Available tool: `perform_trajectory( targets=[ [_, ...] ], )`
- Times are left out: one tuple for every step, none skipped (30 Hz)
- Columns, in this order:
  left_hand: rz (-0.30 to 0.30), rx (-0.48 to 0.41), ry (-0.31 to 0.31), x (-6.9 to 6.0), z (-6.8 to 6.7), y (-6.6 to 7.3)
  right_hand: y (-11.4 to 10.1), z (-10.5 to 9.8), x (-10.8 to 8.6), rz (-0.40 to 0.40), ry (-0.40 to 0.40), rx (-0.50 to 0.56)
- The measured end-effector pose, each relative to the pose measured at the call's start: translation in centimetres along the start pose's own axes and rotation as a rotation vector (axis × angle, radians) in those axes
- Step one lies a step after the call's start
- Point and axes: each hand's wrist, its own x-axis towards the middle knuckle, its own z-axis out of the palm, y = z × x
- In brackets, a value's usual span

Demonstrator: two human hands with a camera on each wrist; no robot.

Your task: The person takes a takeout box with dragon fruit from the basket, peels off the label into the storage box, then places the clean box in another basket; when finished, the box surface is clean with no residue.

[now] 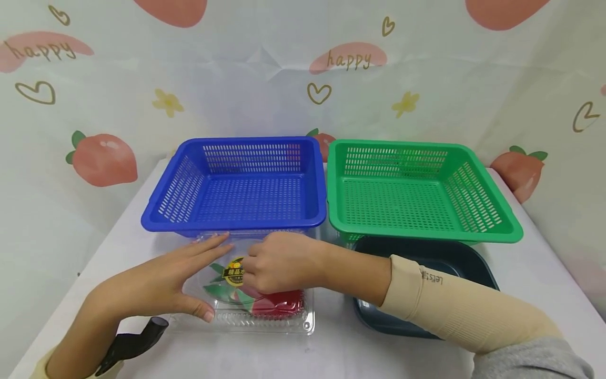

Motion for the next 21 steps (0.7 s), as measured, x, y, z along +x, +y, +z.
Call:
perform_trajectory(
  targets=[
    [0.002,0.001,0.002,0.0,0.1,0.0,0.0,0.0,0.0,0.001,-0.006,0.007],
    [0.006,0.002,0.006,0.0,0.1,-0.1,0.0,-0.1,0.1,0.003,-0.009,0.014],
    [0.003,0.002,0.006,0.0,0.1,0.0,0.0,-0.1,0.1,0.006,-0.009,0.021],
    [0.001,0.001,0.006,-0.1,0.2,0.0,0.1,-0.1,0.1,0.01,-0.003,0.032],
    [-0.002,-0.002,0.005,-0.1,0.2,0.0,0.1,0.0,0.1,0.015,0.005,0.046],
    [-0.005,-0.004,0.004,-0.1,0.2,0.0,0.1,0.1,0.0,0.022,0.015,0.06],
    [-0.005,-0.004,0.003,-0.1,0.3,0.0,0.1,0.2,0.0,0.029,0.026,0.07],
    [-0.008,-0.005,0.002,0.0,0.3,0.0,0.1,0.3,0.0,0.037,0.039,0.081],
    [-0.013,-0.007,-0.001,-0.1,0.3,0.0,0.1,0.4,0.0,0.046,0.054,0.092],
    [-0.014,-0.01,-0.004,0.0,0.3,0.0,0.1,0.5,-0.1,0.058,0.07,0.109],
    [-0.016,-0.014,-0.007,0.0,0.3,0.0,0.0,0.6,-0.1,0.072,0.088,0.123],
    [-0.019,-0.017,-0.01,0.0,0.3,0.0,-0.1,0.8,-0.1,0.087,0.108,0.135],
    [-0.023,-0.022,-0.013,0.0,0.3,0.0,-0.2,0.8,0.0,0.11,0.129,0.148],
    [-0.028,-0.027,-0.016,0.0,0.3,0.1,-0.4,0.9,0.1,0.143,0.16,0.178],
    [-0.035,-0.032,-0.018,0.0,0.3,0.1,-0.5,0.9,0.2,0.188,0.192,0.233],
    [-0.035,-0.032,-0.017,0.0,0.3,0.0,-0.7,1.0,0.4,0.244,0.221,0.308],
    [-0.033,-0.029,-0.015,0.0,0.3,0.0,-0.8,1.0,0.6,0.309,0.247,0.405],
    [-0.03,-0.026,-0.011,-0.1,0.2,0.0,-0.9,0.9,0.8,0.382,0.266,0.512],
    [-0.027,-0.022,-0.007,-0.1,0.2,0.0,-0.8,0.9,1.1,0.46,0.279,0.633],
    [-0.024,-0.017,-0.003,-0.1,0.2,0.0,-0.7,0.8,1.3,0.54,0.278,0.766],
    [-0.019,-0.011,0.0,-0.1,0.2,0.0,-0.5,0.7,1.5,0.618,0.256,0.895]
  ],
)
